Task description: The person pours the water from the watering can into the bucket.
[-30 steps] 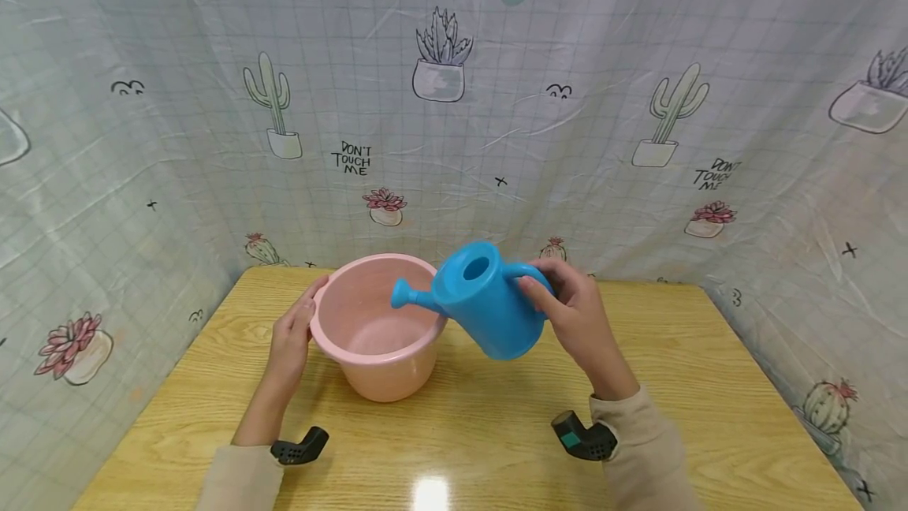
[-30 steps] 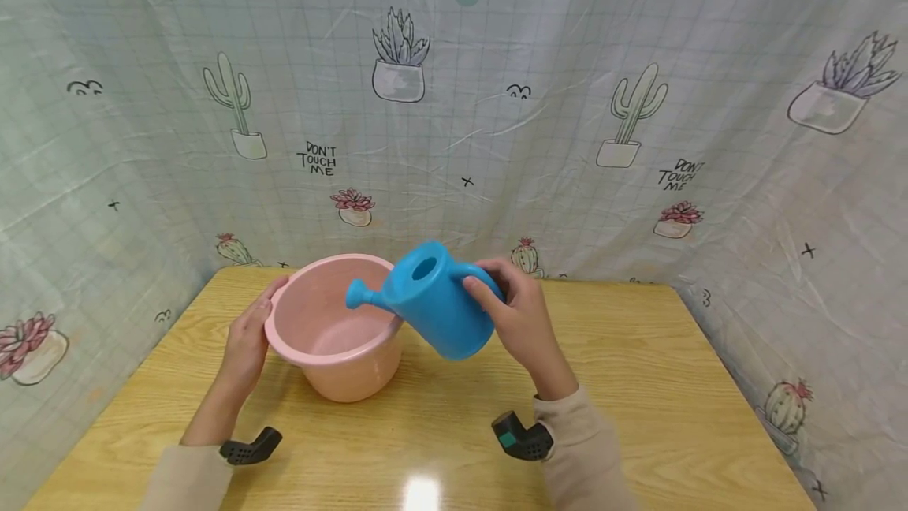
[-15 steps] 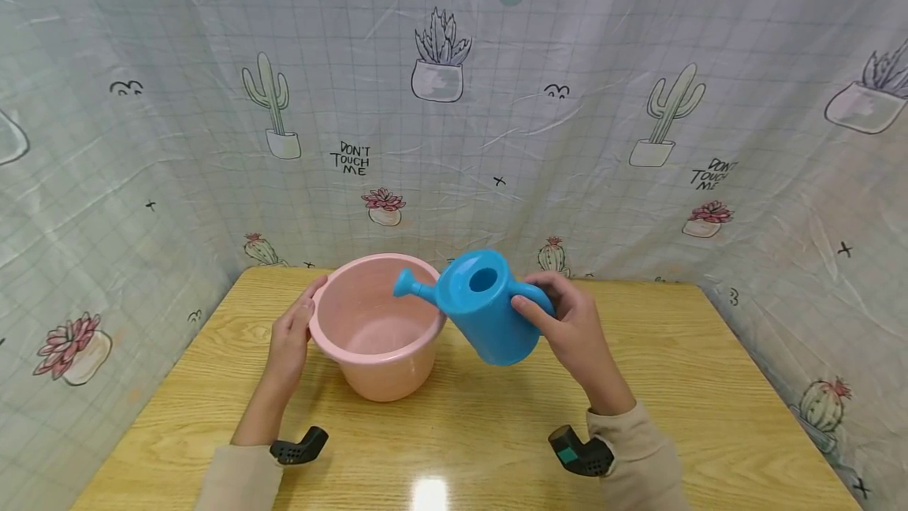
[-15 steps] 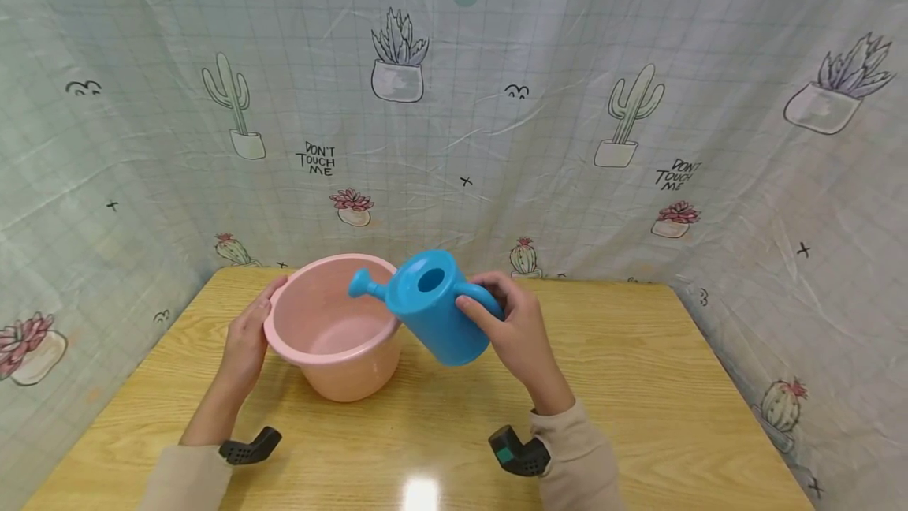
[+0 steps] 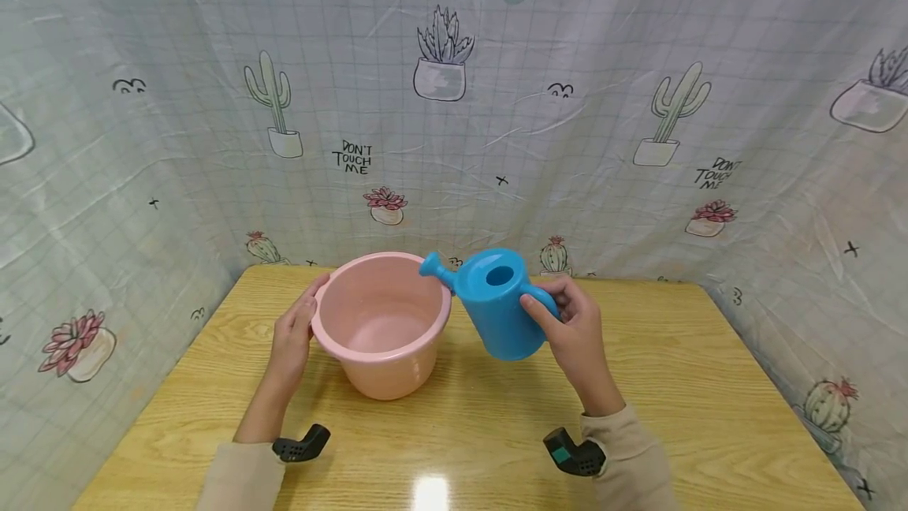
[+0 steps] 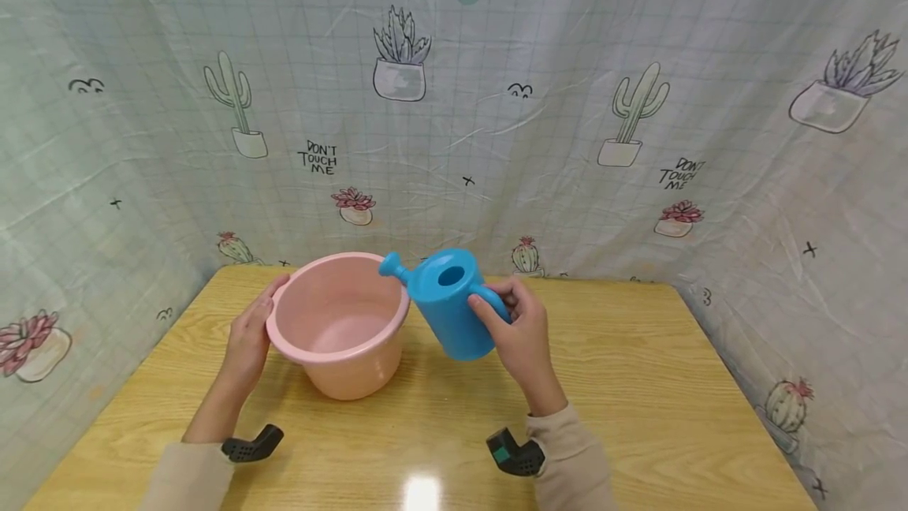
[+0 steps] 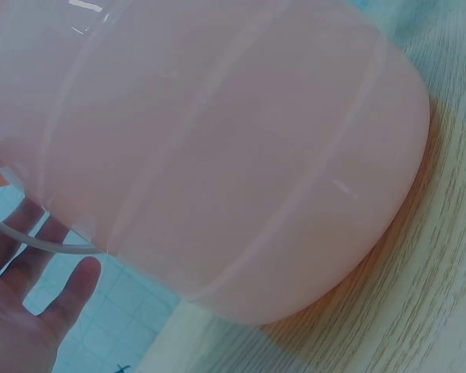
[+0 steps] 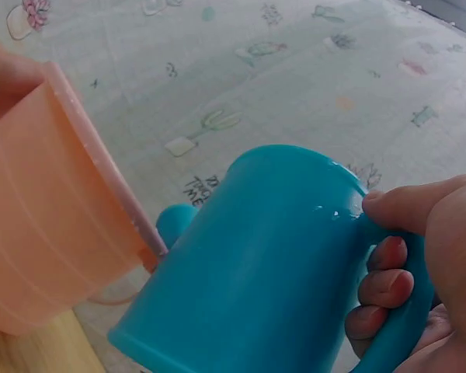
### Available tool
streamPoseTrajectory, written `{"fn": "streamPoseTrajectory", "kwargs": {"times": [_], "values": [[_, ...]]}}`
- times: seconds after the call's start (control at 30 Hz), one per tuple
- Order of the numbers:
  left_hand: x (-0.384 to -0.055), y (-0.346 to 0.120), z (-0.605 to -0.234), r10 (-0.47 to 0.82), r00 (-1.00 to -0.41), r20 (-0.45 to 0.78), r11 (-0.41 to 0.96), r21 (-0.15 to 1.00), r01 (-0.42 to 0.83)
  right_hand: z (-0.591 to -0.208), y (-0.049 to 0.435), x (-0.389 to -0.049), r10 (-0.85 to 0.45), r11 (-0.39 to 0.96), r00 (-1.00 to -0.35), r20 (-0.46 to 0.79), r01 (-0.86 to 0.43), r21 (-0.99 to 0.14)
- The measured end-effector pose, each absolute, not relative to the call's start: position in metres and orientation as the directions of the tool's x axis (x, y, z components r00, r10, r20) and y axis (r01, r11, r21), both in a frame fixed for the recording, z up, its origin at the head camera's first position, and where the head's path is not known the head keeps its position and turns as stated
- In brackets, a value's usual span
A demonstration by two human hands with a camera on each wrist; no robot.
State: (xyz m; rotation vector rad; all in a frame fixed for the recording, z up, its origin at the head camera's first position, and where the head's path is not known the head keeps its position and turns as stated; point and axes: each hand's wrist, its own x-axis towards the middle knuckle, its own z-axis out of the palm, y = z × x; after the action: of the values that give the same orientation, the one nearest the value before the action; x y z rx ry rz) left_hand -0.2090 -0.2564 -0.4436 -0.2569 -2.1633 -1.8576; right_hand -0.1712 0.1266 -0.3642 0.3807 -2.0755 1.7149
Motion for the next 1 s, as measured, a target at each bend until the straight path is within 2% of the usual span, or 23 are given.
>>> {"fn": "streamPoseTrajectory", "kwargs": {"times": [0.53, 1.0], "values": [[-0.211, -0.256, -0.444, -0.071, -0.947, 0.313, 0.146, 0.942, 0.301, -0.373, 0.125, -0.169, 0.232, 0.115, -0.875, 0.425, -0.409, -0.905], [-0.209, -0.257, -0.445, -0.037, -0.943, 0.33, 0.155, 0.935, 0.32, -0.386, 0.128, -0.172, 0.278, 0.11, -0.87, 0.407, -0.392, -0.913]]}}
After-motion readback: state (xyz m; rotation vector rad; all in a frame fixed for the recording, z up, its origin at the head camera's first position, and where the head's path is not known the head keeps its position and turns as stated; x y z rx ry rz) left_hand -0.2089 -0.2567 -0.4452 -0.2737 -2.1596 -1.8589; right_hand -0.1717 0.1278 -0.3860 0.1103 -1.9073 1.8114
